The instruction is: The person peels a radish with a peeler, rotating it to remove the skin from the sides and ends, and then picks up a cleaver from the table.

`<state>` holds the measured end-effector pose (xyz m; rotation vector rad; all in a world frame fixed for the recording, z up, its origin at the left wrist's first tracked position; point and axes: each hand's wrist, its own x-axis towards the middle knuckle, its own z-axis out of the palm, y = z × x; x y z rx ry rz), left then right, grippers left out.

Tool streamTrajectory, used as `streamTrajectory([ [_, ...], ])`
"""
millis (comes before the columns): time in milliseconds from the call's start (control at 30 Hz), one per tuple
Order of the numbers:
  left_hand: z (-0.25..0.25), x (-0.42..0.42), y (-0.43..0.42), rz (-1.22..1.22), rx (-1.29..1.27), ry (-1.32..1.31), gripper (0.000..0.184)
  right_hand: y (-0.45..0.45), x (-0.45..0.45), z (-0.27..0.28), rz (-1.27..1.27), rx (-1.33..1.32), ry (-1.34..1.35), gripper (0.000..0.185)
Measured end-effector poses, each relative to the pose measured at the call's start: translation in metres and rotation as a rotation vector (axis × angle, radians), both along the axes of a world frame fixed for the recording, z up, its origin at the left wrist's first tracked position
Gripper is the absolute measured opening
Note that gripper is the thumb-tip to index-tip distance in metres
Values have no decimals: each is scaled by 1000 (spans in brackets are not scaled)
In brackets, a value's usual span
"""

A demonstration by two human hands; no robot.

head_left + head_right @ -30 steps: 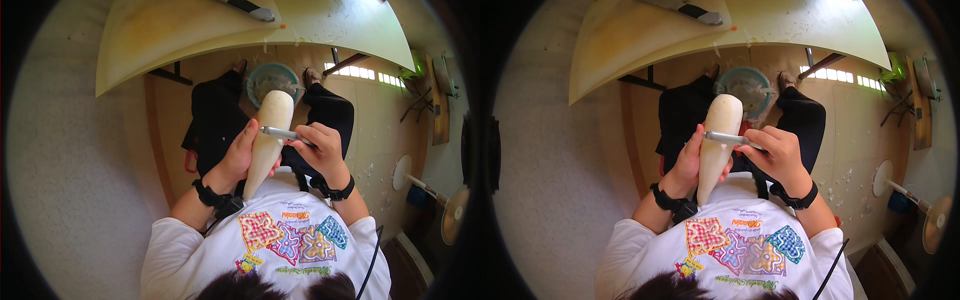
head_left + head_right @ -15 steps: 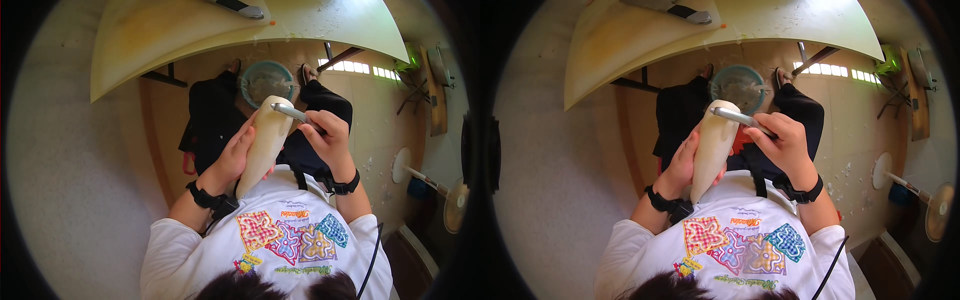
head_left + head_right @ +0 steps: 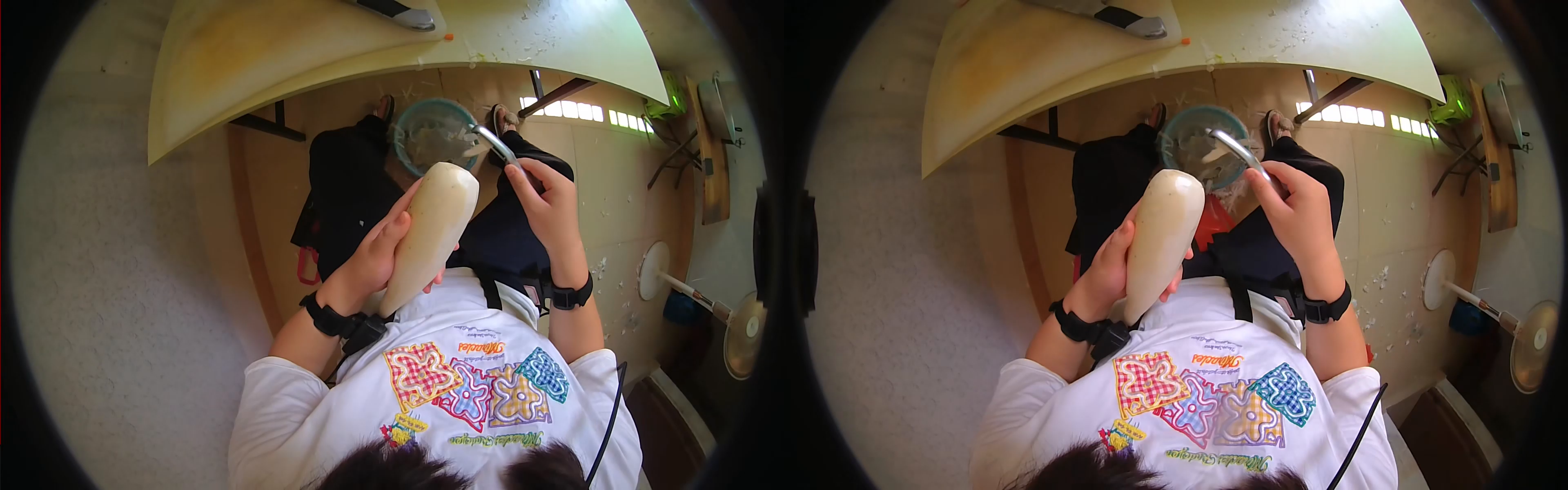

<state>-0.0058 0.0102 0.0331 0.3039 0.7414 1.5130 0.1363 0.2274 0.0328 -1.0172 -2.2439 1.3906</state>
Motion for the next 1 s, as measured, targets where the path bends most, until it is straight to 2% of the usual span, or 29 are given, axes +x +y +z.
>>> streamTrajectory([
  [100, 3, -4, 0, 26, -20, -24, 81, -1, 5, -13, -65, -76, 148, 20],
  [167, 1, -6, 0, 46, -66, -31, 82, -7, 10, -12, -51, -72, 148, 21],
  [267, -7, -5, 1, 52, 20, -107, 84, -20, 13, 2, -8, -30, 175, 20],
  [333, -3, -6, 4, 132, -10, 87, 83, -25, 16, 2, -7, -120, 207, 19],
  [367, -3, -9, 4, 131, -7, 89, 83, -27, 17, 3, 0, -212, 241, 19],
  [500, 1, -19, 8, 106, 17, 93, 78, -34, 17, 11, 36, -298, 239, 17],
  [833, 5, -10, 7, 79, 94, -60, 75, -36, 15, 10, 60, -186, 158, 19],
  [1000, 10, -11, 7, 62, 89, -23, 73, -43, 13, 11, 48, -132, 167, 19],
])
